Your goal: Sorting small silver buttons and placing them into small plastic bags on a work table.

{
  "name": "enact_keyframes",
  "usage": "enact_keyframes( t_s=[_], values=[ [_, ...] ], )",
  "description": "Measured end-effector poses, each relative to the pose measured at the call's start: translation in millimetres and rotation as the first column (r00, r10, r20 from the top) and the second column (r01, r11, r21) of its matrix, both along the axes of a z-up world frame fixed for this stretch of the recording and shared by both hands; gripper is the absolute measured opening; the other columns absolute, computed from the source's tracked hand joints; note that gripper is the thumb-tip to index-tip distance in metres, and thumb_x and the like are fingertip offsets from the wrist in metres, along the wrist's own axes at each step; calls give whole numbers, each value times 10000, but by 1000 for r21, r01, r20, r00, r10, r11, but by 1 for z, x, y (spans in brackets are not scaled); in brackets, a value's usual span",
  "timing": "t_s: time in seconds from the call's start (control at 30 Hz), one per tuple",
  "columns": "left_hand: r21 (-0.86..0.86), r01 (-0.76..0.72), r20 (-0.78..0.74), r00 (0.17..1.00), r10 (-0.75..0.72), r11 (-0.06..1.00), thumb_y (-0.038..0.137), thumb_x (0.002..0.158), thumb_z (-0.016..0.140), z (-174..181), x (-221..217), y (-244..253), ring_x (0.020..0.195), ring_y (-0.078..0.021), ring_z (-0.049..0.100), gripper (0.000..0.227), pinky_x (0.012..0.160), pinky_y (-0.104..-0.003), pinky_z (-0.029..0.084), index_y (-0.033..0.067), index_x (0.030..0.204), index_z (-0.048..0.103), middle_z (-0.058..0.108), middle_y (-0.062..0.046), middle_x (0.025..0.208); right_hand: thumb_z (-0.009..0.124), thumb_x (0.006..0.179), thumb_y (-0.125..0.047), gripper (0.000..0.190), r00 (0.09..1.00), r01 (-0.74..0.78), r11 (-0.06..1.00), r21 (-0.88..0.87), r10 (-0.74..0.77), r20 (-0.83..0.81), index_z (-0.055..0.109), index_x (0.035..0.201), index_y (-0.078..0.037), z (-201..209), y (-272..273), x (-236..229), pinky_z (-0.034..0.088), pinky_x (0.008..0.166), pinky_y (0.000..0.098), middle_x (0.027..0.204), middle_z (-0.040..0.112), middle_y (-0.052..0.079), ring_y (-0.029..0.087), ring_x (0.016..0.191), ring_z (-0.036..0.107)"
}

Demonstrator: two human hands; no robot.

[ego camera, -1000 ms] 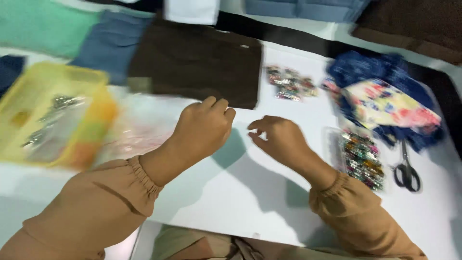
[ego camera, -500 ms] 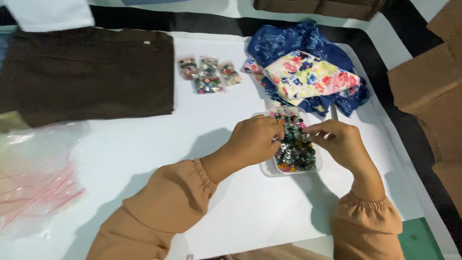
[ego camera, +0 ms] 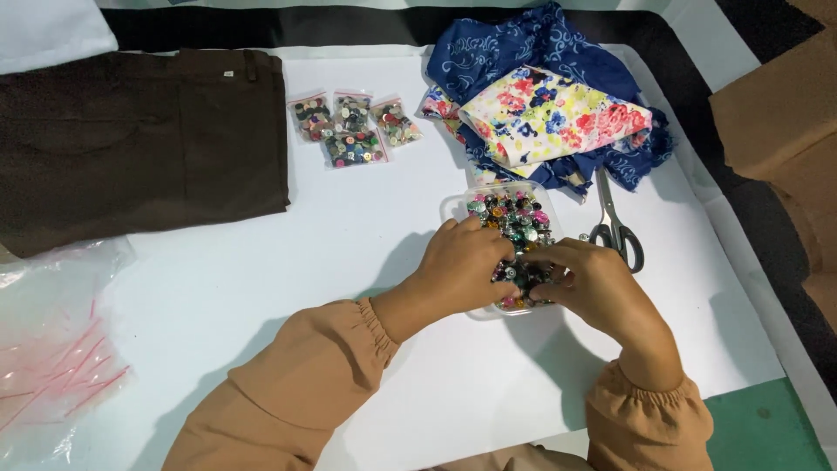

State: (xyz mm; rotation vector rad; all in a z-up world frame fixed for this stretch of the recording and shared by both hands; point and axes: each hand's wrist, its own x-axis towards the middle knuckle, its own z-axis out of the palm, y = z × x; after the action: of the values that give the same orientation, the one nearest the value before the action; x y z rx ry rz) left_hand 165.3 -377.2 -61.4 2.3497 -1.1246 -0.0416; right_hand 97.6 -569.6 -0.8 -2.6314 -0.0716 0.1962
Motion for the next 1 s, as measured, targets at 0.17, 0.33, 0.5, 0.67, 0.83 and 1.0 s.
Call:
enact_keyframes(
  t_s=[0.17, 0.33, 0.5, 0.67, 0.83, 1.0],
  values=[
    [-51, -44, 61, 997, 47, 998, 292, 823, 766, -16, 1, -6, 933, -240, 604, 262, 822, -413, 462, 147, 1041, 774, 711, -53, 899, 859, 728, -50, 386, 994, 8, 999, 50, -14, 105, 797, 1109, -75, -9, -2, 2, 631, 717, 348, 915, 772, 173, 294, 810, 750],
    [-127, -70, 61, 995, 78, 989, 234, 858, 740, -20, 3, -4, 940, -236, 601, 210, 809, -402, 487, 138, 1039, 781, 713, -61, 906, 845, 740, -8, 318, 986, 6, 994, 105, -24, 167, 815, 1047, -85, -17, -5, 6, 632, 722, 330, 883, 776, 151, 269, 793, 746],
    [-259, -49, 38, 997, 61, 965, 129, 890, 715, -15, 5, 0, 940, -259, 581, 173, 797, -389, 519, 95, 1043, 789, 700, -100, 957, 797, 752, 63, 311, 982, 27, 968, 248, -72, 175, 819, 1032, -73, -11, -4, 4, 631, 769, 387, 904, 788, 178, 314, 860, 755],
    [-336, -56, -48, 998, 43, 940, 96, 840, 757, -24, 8, -3, 947, -250, 596, 153, 811, -393, 532, 133, 988, 771, 698, -54, 944, 765, 758, 124, 365, 964, 49, 940, 337, -133, 231, 796, 1078, -47, -11, -2, 3, 633, 777, 375, 933, 779, 176, 293, 871, 750],
    [-366, -80, -83, 995, 53, 927, 86, 793, 787, -29, 10, -5, 955, -230, 618, 152, 811, -399, 532, 184, 889, 722, 696, 17, 910, 790, 739, 135, 395, 951, 58, 921, 385, -169, 260, 786, 1097, -31, -19, -6, 4, 639, 771, 371, 939, 774, 168, 278, 854, 740],
    [-359, -101, -74, 994, 80, 928, 144, 730, 842, -18, 5, -1, 993, -230, 609, 204, 873, -439, 484, 213, 876, 718, 722, 35, 951, 794, 789, 112, 232, 914, 42, 904, 425, -206, 349, 792, 984, -13, -21, -8, 6, 635, 756, 343, 889, 760, 164, 268, 848, 737]
  ],
)
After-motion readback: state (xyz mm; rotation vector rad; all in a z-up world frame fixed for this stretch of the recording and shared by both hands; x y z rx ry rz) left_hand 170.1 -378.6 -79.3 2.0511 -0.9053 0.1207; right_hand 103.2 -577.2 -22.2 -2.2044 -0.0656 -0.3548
